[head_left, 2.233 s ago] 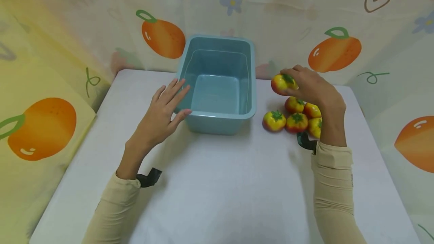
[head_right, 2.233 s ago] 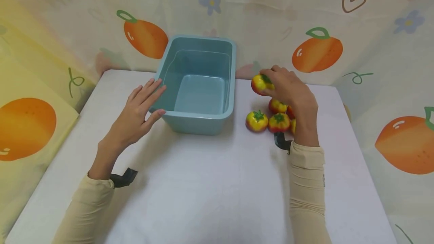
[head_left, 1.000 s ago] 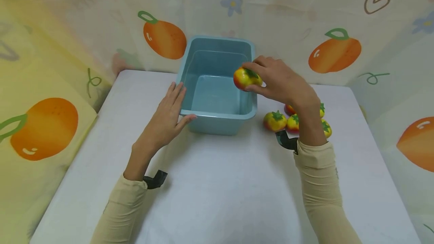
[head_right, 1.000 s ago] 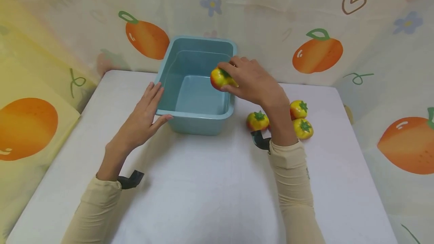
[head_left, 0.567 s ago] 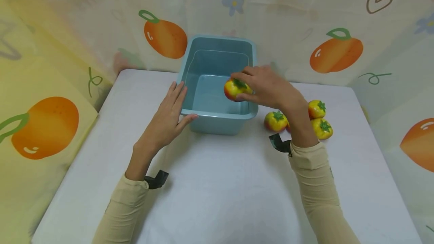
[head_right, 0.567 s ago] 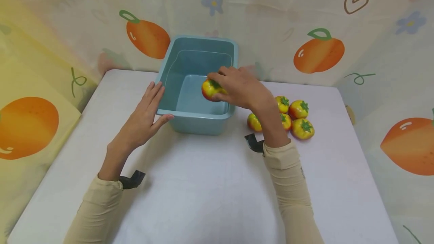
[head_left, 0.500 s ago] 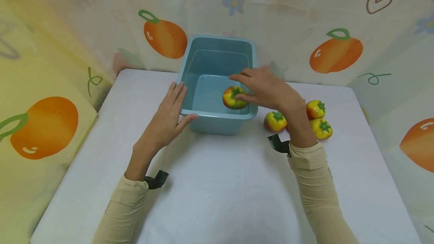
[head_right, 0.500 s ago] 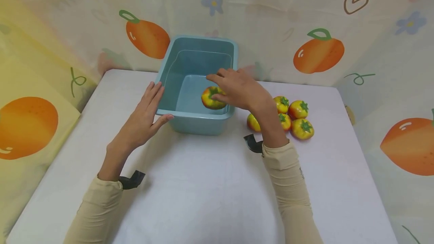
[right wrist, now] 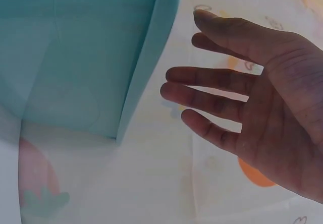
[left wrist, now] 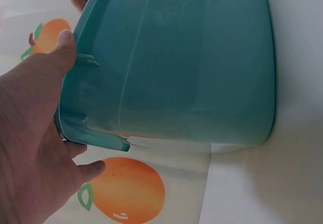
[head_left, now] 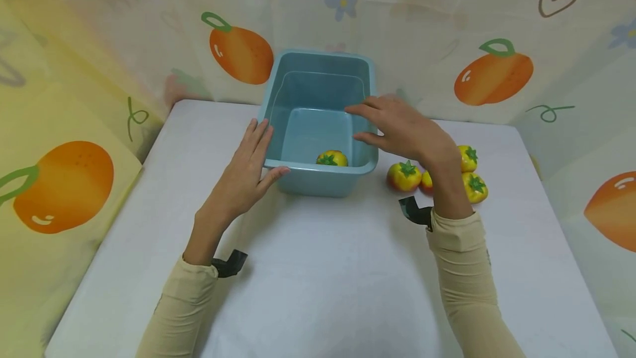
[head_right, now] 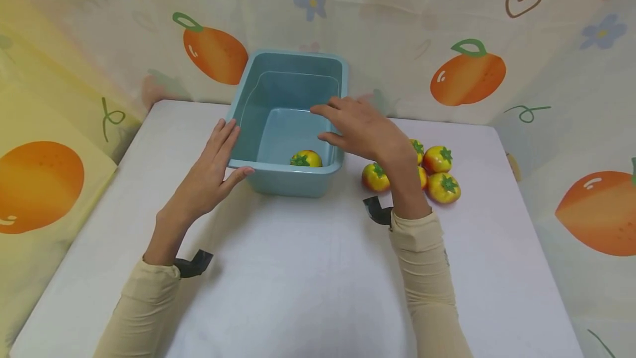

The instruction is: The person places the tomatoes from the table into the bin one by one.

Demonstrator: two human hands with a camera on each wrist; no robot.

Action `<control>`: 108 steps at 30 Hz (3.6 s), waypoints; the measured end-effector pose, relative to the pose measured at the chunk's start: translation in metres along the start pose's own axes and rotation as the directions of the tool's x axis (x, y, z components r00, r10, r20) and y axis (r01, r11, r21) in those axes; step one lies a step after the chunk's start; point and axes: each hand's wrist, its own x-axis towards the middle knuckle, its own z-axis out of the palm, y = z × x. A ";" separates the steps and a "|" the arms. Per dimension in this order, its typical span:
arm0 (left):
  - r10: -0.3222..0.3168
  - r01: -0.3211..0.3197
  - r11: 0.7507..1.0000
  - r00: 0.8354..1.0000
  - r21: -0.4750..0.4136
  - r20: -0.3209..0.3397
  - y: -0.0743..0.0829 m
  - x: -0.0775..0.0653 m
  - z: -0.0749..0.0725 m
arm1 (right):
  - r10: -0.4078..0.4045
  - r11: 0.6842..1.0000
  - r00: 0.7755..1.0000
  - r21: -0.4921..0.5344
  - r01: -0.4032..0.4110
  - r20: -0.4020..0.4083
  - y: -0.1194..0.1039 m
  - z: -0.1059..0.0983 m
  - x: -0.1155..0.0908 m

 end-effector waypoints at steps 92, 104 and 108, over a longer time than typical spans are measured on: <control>0.012 -0.011 0.999 0.999 0.033 -0.035 0.000 -0.002 0.004 | 0.306 0.948 0.926 0.020 -0.318 0.220 0.067 0.034 -0.063; -0.009 0.007 0.992 1.000 0.122 0.015 0.003 -0.002 -0.004 | 0.280 0.943 0.916 0.097 -0.319 0.288 0.076 0.056 -0.067; -0.008 0.005 0.992 1.000 0.129 0.018 0.003 -0.001 -0.003 | 0.306 0.931 0.891 0.089 -0.353 0.334 0.076 0.062 -0.065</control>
